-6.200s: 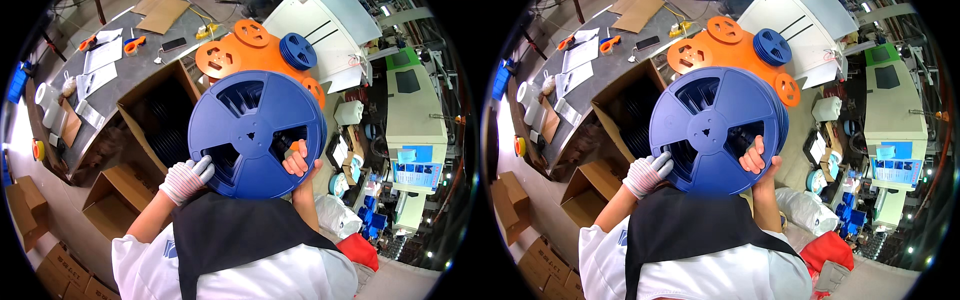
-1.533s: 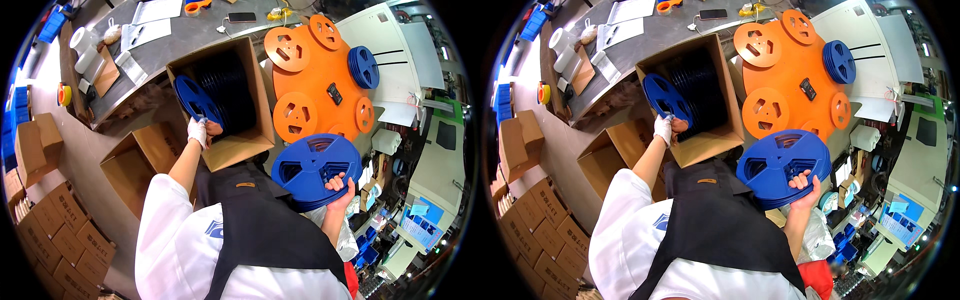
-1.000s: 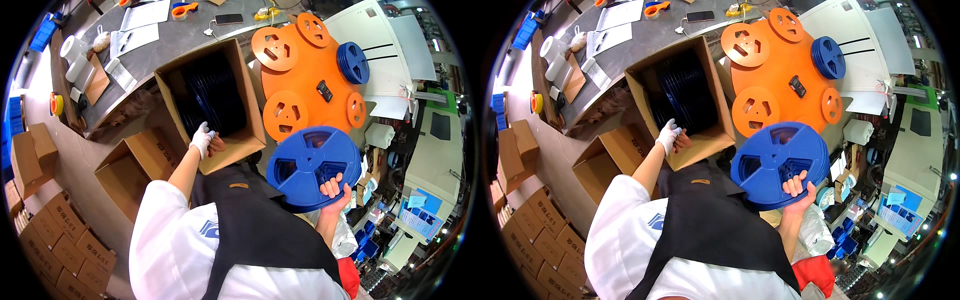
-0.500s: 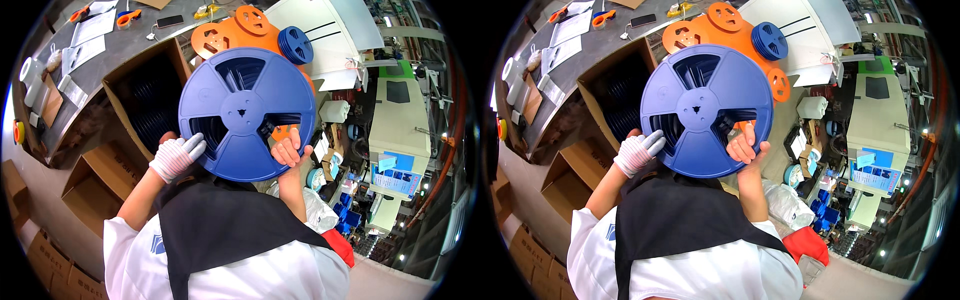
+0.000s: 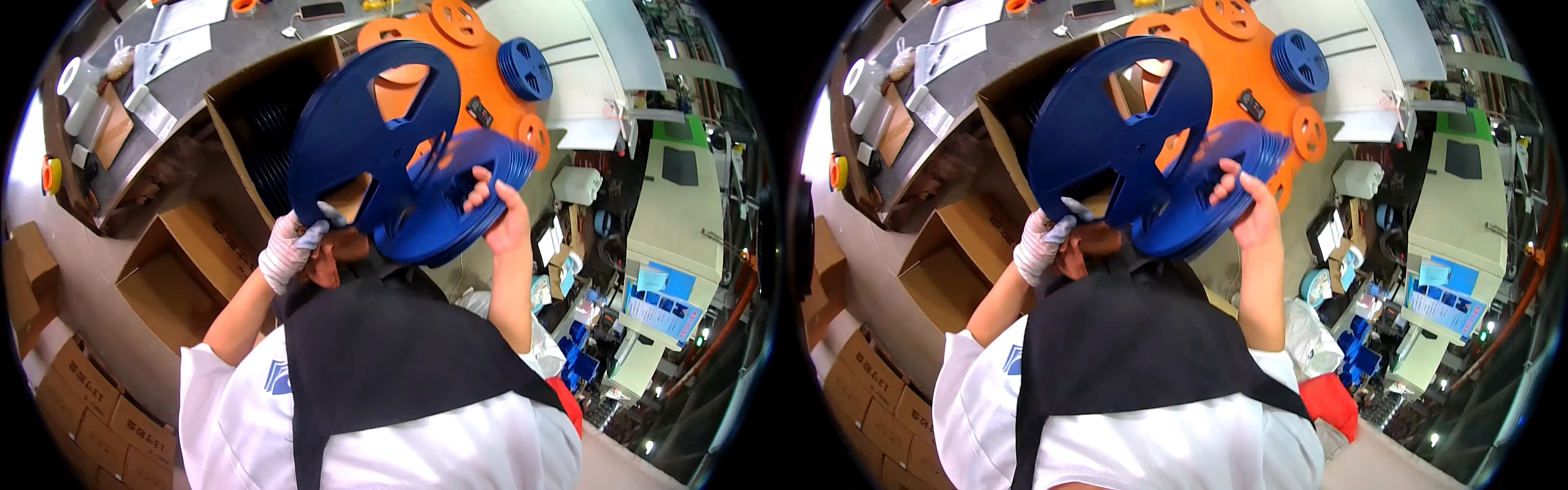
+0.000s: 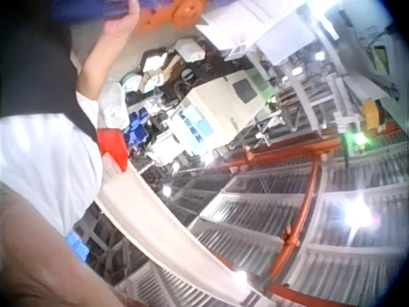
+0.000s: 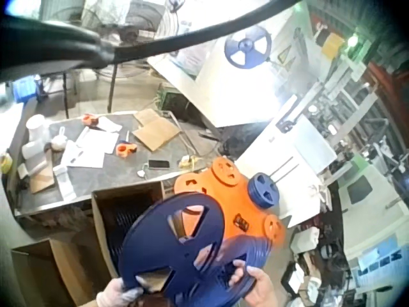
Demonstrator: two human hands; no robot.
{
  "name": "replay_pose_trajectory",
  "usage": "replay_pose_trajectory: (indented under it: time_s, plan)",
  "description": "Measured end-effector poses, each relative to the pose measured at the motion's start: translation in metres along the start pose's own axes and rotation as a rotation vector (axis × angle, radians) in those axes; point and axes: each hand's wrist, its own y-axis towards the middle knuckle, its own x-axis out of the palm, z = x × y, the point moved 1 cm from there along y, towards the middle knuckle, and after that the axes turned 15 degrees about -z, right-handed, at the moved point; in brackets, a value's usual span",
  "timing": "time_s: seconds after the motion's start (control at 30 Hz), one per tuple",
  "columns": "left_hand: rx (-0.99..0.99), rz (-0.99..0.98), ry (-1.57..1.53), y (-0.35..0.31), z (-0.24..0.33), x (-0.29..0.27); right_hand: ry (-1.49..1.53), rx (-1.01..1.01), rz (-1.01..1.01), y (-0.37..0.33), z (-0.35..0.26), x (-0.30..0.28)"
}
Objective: The person wipes blue plastic reels with a cloth and places them into a cardboard box.
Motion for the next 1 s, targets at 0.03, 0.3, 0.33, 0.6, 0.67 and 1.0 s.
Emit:
replay_pose_trajectory:
  time_s: [0.03, 0.3, 0.33, 0.6, 0.67, 1.0]
  plan:
    - [-0.079, 0.025, -0.157, -0.001, 0.004, -0.002, 0.023, -0.014, 0.000, -0.005, 0.004, -0.016]
    - [-0.111, 0.148, -0.529, -0.032, -0.019, -0.033, 0.190, -0.014, 0.170, -0.024, 0.023, -0.045]
    - [-0.072, 0.176, -0.558, -0.032, -0.018, -0.030, 0.205, -0.020, 0.150, -0.027, 0.023, -0.048]
    - [0.001, 0.508, -0.390, -0.025, -0.048, -0.043, 0.225, -0.028, 0.137, -0.037, 0.031, -0.050]
    - [-0.086, 0.663, -0.263, -0.012, -0.058, -0.057, 0.225, -0.024, 0.107, -0.038, 0.032, -0.047]
    - [-0.475, 0.929, 0.380, 0.051, -0.097, -0.135, 0.179, -0.053, 0.211, -0.058, 0.044, -0.041]
